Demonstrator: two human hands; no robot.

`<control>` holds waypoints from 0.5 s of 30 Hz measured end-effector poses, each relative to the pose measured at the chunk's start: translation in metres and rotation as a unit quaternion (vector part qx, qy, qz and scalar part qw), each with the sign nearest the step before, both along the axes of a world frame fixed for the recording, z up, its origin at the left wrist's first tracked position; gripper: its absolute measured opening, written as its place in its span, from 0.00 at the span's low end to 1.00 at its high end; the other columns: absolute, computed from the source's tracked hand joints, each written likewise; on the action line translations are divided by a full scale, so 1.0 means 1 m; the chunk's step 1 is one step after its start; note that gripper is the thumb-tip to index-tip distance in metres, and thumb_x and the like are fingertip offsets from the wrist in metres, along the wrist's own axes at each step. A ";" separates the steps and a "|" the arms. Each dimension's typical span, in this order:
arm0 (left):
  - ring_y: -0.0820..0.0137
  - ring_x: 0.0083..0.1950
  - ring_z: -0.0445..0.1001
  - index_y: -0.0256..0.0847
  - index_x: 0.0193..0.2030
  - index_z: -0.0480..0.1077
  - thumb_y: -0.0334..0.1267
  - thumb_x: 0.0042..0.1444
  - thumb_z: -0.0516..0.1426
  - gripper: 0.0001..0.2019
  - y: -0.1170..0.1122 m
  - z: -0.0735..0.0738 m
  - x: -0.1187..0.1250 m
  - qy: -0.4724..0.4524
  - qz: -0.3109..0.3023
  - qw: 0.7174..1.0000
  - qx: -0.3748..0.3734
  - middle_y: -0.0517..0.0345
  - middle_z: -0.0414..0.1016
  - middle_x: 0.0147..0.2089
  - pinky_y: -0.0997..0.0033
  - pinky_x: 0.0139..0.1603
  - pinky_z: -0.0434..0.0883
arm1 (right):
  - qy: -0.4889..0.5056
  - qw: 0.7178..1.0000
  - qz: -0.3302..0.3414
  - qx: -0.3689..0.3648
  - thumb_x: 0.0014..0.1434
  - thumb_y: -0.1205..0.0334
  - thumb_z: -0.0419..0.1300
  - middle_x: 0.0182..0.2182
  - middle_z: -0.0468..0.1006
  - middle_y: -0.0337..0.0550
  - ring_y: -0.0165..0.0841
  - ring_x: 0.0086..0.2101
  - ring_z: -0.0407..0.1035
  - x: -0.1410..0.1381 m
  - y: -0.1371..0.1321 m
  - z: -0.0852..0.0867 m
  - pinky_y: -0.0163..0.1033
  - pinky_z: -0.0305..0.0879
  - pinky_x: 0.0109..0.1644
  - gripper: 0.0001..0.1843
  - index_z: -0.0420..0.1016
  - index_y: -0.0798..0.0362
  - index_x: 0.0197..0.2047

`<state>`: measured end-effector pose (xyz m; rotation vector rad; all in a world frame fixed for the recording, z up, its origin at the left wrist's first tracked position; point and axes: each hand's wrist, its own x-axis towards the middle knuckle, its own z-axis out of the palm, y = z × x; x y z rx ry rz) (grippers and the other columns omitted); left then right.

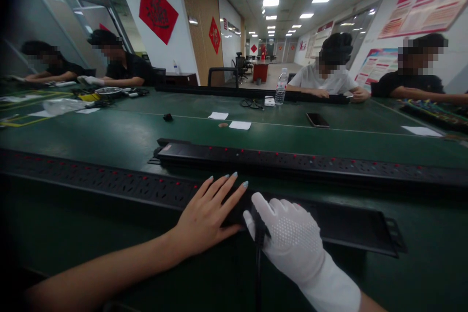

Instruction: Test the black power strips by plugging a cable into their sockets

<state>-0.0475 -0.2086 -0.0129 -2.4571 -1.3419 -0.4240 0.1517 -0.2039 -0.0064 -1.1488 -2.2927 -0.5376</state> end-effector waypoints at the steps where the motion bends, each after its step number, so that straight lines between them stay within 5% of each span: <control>1: 0.56 0.62 0.53 0.42 0.64 0.44 0.56 0.54 0.48 0.35 0.000 0.000 0.000 0.000 0.000 1.000 -0.002 0.45 0.49 0.64 0.53 0.58 0.54 | -0.001 1.000 0.001 -0.001 0.55 0.53 0.54 0.26 0.73 0.40 0.28 0.26 0.66 0.000 0.000 -0.001 0.34 0.55 0.33 0.17 0.71 0.53 0.44; 15: 0.56 0.62 0.52 0.42 0.64 0.44 0.56 0.54 0.49 0.35 0.001 0.000 0.000 0.001 0.002 1.000 -0.001 0.45 0.49 0.64 0.52 0.58 0.53 | -0.008 1.000 -0.002 0.003 0.56 0.54 0.54 0.26 0.73 0.40 0.28 0.25 0.65 0.001 0.000 0.001 0.34 0.54 0.31 0.17 0.71 0.54 0.45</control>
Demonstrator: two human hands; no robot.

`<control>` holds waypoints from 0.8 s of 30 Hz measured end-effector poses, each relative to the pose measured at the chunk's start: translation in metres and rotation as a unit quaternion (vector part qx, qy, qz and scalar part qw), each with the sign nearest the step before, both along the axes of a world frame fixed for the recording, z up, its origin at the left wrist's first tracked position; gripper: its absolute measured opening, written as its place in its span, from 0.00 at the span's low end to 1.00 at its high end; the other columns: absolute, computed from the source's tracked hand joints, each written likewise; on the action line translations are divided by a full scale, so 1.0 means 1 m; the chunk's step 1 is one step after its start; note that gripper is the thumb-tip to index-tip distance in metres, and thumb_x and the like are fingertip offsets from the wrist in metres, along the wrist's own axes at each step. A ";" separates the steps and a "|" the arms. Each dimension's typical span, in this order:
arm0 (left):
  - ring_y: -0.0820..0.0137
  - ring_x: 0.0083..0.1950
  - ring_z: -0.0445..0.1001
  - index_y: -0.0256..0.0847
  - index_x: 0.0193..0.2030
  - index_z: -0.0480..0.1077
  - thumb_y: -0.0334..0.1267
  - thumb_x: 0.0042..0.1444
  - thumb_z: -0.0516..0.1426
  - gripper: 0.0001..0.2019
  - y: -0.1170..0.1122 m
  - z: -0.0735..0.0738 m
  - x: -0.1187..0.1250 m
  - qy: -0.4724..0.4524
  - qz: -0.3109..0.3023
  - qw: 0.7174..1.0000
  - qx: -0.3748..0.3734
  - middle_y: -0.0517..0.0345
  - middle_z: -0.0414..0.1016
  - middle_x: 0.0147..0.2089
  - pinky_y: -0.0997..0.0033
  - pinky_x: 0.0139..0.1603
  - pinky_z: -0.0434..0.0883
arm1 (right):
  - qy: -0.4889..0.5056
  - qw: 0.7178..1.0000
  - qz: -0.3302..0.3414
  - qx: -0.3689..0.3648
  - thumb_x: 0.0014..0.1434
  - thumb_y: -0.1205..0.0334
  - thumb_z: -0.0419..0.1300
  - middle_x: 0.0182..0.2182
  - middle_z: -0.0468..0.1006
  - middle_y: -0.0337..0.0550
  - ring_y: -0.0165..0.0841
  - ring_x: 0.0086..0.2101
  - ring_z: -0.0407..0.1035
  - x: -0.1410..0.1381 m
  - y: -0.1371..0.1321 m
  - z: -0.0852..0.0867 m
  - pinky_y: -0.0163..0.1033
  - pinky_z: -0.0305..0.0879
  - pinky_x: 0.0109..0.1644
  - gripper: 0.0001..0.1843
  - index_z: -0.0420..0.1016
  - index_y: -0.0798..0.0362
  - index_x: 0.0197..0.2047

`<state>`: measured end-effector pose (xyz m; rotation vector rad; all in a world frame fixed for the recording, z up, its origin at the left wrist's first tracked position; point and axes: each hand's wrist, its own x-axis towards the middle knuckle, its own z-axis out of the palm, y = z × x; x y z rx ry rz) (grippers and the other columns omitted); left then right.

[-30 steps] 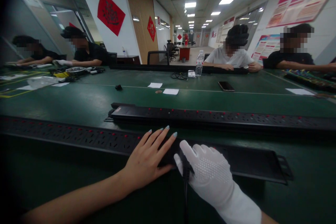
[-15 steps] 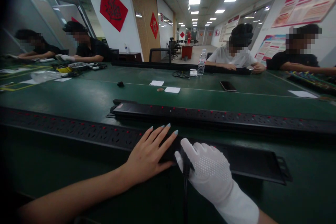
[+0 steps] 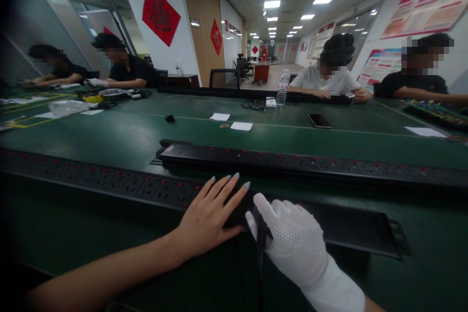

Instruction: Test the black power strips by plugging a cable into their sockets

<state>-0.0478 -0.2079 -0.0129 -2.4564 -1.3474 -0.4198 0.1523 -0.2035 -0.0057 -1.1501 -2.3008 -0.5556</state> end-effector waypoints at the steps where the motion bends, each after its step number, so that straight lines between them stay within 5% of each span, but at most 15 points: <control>1: 0.56 0.62 0.53 0.42 0.64 0.44 0.56 0.54 0.49 0.35 0.000 -0.001 0.000 0.000 0.000 1.000 0.002 0.45 0.50 0.64 0.52 0.58 0.53 | -0.002 1.000 -0.003 0.005 0.56 0.54 0.53 0.25 0.73 0.40 0.28 0.25 0.65 0.000 0.000 0.000 0.34 0.54 0.31 0.17 0.71 0.54 0.45; 24: 0.55 0.64 0.48 0.43 0.65 0.44 0.56 0.55 0.47 0.34 0.000 0.000 0.000 -0.007 -0.003 1.000 -0.012 0.45 0.47 0.65 0.52 0.59 0.53 | 0.007 0.999 -0.028 -0.026 0.56 0.53 0.53 0.26 0.73 0.38 0.30 0.26 0.65 -0.004 -0.003 0.002 0.35 0.53 0.32 0.15 0.70 0.50 0.43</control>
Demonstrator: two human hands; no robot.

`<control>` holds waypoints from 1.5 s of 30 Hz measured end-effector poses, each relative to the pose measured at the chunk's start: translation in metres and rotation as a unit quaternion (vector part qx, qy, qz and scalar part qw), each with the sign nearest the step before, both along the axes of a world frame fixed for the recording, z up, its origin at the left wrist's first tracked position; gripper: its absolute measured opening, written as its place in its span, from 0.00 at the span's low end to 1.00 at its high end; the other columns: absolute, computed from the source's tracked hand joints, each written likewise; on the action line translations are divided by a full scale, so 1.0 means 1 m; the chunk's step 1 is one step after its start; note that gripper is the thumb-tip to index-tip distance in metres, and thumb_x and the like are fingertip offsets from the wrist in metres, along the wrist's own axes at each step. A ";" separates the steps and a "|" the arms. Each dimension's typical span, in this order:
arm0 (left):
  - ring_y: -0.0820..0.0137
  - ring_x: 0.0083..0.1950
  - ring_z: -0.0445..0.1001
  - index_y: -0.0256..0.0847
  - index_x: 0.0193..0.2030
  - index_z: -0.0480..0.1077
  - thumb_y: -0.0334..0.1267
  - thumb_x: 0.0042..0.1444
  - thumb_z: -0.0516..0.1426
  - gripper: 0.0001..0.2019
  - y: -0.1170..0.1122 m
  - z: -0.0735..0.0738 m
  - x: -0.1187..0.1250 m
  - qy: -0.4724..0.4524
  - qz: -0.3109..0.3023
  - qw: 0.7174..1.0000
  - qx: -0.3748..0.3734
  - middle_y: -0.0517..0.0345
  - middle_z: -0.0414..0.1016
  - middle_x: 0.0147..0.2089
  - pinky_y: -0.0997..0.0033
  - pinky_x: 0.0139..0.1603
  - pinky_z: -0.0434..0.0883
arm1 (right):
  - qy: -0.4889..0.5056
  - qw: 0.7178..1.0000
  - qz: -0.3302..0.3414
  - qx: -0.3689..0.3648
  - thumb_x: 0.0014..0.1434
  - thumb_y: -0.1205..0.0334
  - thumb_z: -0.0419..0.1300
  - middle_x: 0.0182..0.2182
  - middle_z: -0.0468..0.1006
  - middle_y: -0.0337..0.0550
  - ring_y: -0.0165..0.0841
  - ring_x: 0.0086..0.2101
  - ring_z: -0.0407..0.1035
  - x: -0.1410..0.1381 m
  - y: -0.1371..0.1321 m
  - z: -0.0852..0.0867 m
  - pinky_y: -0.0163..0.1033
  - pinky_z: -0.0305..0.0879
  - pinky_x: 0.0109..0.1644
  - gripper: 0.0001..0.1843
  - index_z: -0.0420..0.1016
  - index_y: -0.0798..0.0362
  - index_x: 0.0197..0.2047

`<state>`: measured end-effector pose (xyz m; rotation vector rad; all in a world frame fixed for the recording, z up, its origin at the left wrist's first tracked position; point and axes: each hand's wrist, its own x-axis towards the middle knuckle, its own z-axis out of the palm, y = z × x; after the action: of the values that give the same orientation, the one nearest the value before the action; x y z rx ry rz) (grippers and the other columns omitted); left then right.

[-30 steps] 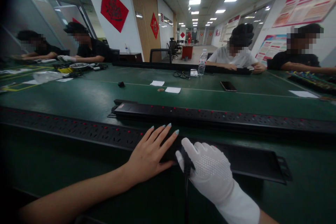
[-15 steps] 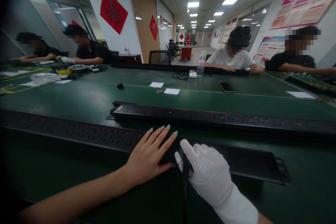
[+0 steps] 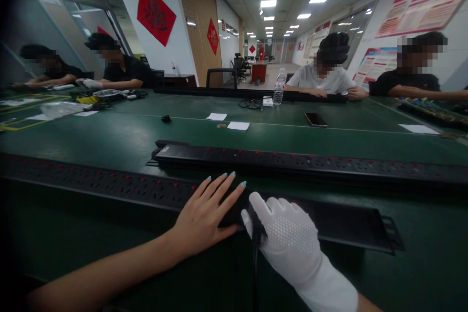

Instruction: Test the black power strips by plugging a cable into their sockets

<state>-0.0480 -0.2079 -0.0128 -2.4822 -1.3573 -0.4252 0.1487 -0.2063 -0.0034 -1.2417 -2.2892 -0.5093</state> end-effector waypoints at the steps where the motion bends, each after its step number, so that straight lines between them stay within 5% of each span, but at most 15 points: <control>1: 0.55 0.64 0.48 0.43 0.65 0.44 0.56 0.55 0.47 0.34 0.000 0.000 0.000 0.001 0.000 1.000 0.003 0.45 0.47 0.65 0.52 0.59 0.53 | -0.004 1.000 -0.003 -0.010 0.56 0.52 0.53 0.27 0.73 0.38 0.30 0.27 0.65 0.000 0.000 0.002 0.35 0.53 0.32 0.15 0.70 0.50 0.43; 7: 0.55 0.65 0.44 0.43 0.64 0.46 0.57 0.54 0.48 0.35 0.000 0.001 -0.001 0.013 -0.001 1.000 0.026 0.46 0.47 0.65 0.52 0.58 0.54 | -0.014 0.998 -0.002 -0.058 0.57 0.51 0.51 0.27 0.71 0.39 0.28 0.26 0.63 -0.004 0.005 0.013 0.33 0.52 0.30 0.15 0.71 0.50 0.40; 16: 0.55 0.63 0.52 0.53 0.64 0.44 0.56 0.55 0.48 0.31 0.000 -0.002 -0.015 0.045 0.000 0.997 0.063 0.48 0.51 0.64 0.53 0.55 0.58 | -0.035 0.997 0.039 -0.050 0.57 0.54 0.50 0.24 0.70 0.37 0.27 0.24 0.62 -0.002 0.011 0.012 0.33 0.50 0.29 0.14 0.71 0.50 0.40; 23: 0.56 0.58 0.60 0.53 0.64 0.44 0.55 0.56 0.47 0.30 0.003 -0.006 -0.003 0.054 -0.026 0.994 0.092 0.47 0.59 0.59 0.51 0.53 0.59 | -0.043 0.997 0.056 0.003 0.56 0.54 0.52 0.24 0.72 0.39 0.27 0.24 0.63 0.015 0.012 0.013 0.33 0.53 0.29 0.13 0.71 0.53 0.40; 30: 0.54 0.61 0.55 0.46 0.64 0.44 0.54 0.56 0.48 0.32 0.000 -0.001 0.021 0.044 -0.032 0.996 0.076 0.43 0.55 0.61 0.52 0.55 0.57 | -0.070 0.995 0.045 0.046 0.54 0.52 0.54 0.25 0.74 0.40 0.28 0.24 0.65 0.040 0.010 0.011 0.34 0.55 0.28 0.15 0.72 0.53 0.39; 37: 0.54 0.59 0.58 0.54 0.65 0.36 0.53 0.55 0.49 0.34 -0.001 0.009 -0.001 0.053 -0.054 0.996 0.051 0.46 0.55 0.61 0.51 0.52 0.59 | -0.064 0.994 0.018 0.083 0.52 0.53 0.56 0.22 0.73 0.38 0.28 0.22 0.65 0.040 0.005 0.008 0.33 0.56 0.26 0.13 0.73 0.52 0.36; 42: 0.54 0.55 0.60 0.37 0.65 0.42 0.53 0.55 0.49 0.36 -0.002 0.000 -0.005 0.031 -0.024 0.998 0.048 0.43 0.60 0.55 0.51 0.54 0.57 | 0.019 0.998 0.049 0.042 0.52 0.56 0.57 0.29 0.77 0.43 0.30 0.27 0.70 0.035 0.000 0.013 0.35 0.64 0.32 0.13 0.72 0.55 0.37; 45: 0.54 0.55 0.60 0.36 0.64 0.45 0.53 0.55 0.50 0.35 -0.003 -0.005 -0.003 0.030 -0.023 0.997 0.070 0.43 0.60 0.55 0.51 0.54 0.57 | 0.088 0.993 0.061 0.045 0.53 0.57 0.57 0.30 0.77 0.42 0.29 0.28 0.71 0.030 -0.001 0.014 0.34 0.67 0.34 0.10 0.72 0.55 0.35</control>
<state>-0.0508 -0.2110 -0.0176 -2.3969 -1.2058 -0.4358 0.1783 -0.2068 0.0101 -1.0531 -2.1530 -0.4372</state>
